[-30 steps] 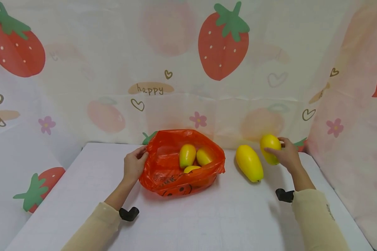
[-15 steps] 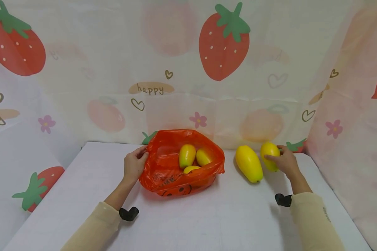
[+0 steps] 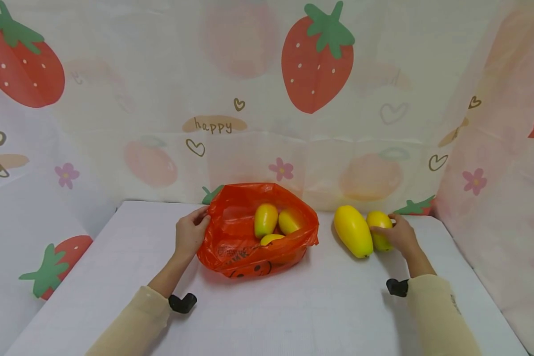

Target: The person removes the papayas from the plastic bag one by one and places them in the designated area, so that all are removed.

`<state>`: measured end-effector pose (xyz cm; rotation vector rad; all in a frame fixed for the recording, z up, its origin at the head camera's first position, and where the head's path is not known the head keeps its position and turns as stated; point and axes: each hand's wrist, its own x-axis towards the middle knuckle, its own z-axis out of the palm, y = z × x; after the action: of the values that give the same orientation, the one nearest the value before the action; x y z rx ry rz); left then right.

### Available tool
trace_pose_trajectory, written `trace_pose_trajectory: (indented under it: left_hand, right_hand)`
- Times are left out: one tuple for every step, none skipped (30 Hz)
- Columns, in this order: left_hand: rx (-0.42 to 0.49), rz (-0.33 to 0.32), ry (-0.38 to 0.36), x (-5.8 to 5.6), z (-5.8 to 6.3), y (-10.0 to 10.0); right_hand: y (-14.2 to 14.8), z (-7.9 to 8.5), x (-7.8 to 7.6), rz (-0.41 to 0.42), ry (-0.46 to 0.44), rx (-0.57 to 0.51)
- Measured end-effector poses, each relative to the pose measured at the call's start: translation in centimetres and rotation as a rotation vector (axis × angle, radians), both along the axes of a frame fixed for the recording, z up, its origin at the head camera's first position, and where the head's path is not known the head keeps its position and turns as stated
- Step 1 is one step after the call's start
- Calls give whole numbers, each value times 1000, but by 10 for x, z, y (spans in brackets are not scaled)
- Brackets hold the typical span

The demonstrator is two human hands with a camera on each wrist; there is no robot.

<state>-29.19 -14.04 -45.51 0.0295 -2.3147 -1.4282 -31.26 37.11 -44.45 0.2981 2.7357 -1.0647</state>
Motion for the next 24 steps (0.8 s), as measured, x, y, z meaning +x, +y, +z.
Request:
trace_pose_trajectory:
  left_hand:
    - [1,0,-2,0,0,0]
    - [2,1,-5,0,0,0]
    - [-1,1,-5,0,0,0]
    - [-1,2,-6,1,0,0]
    - [-3,3,-7,1,0,0]
    - [0,3,-8,1,0,0]
    - [-1,3,-8,0,0,0]
    - [-3,3,-8,0,1,0]
    - [-4,3,-9,0,1,0]
    - [-2,2,-11,0,1,0]
    - [-4,2,-11,0,1,0]
    - [-5,2,-13,0,1,-1]
    - [-7,1,-14,0,1,-1]
    - [-9,1,-15,0,1,-1]
    - [-9,1,-15,0,1,-1]
    - [-12,1,-13,-1,0,-1]
    - [-13,0,-12,-1,0,-1]
    - [-14,-2,-12,-1,0,-1]
    - [-14,-3,-10,-1,0,-1]
    - [-15,-4,-9,-1,0,-1]
    - [-14,-5,-9,-1,0,-1]
    - [-14,-5,-8,-1,0,-1]
    - [-13,-6,-7,-1,0,-1]
    - [-13,-6,-6,-1,0,-1]
  right_hand:
    - [0,-1,0,0,-7,3]
    - [0,-2,0,-1,-12,4]
    - [0,-3,0,0,-16,6]
    - [0,-3,0,1,-19,7]
    - [0,-3,0,3,-19,7]
    - [0,-4,0,3,-20,8]
    - [0,-4,0,0,-20,7]
    - [0,-4,0,-1,-19,7]
    - [0,-4,0,-3,-18,9]
    - [0,-4,0,-8,-21,8]
    - [0,-4,0,-11,-22,9]
    - [0,-4,0,-14,-23,10]
    - [0,-4,0,-17,-25,13]
    - [0,-4,0,-18,-26,15]
    - [0,-4,0,-19,-26,19]
    - [1,-4,0,-18,-27,20]
    - [1,-4,1,-15,-27,22]
    - [2,-4,1,-13,-26,26]
    - [2,-4,1,-10,-26,28]
    - [2,-4,2,-6,-26,28]
    - [2,-3,2,-3,-24,32]
    - [2,-2,2,-1,-23,35]
    - [2,-2,3,1,-21,39]
    - [2,-1,3,2,-18,41]
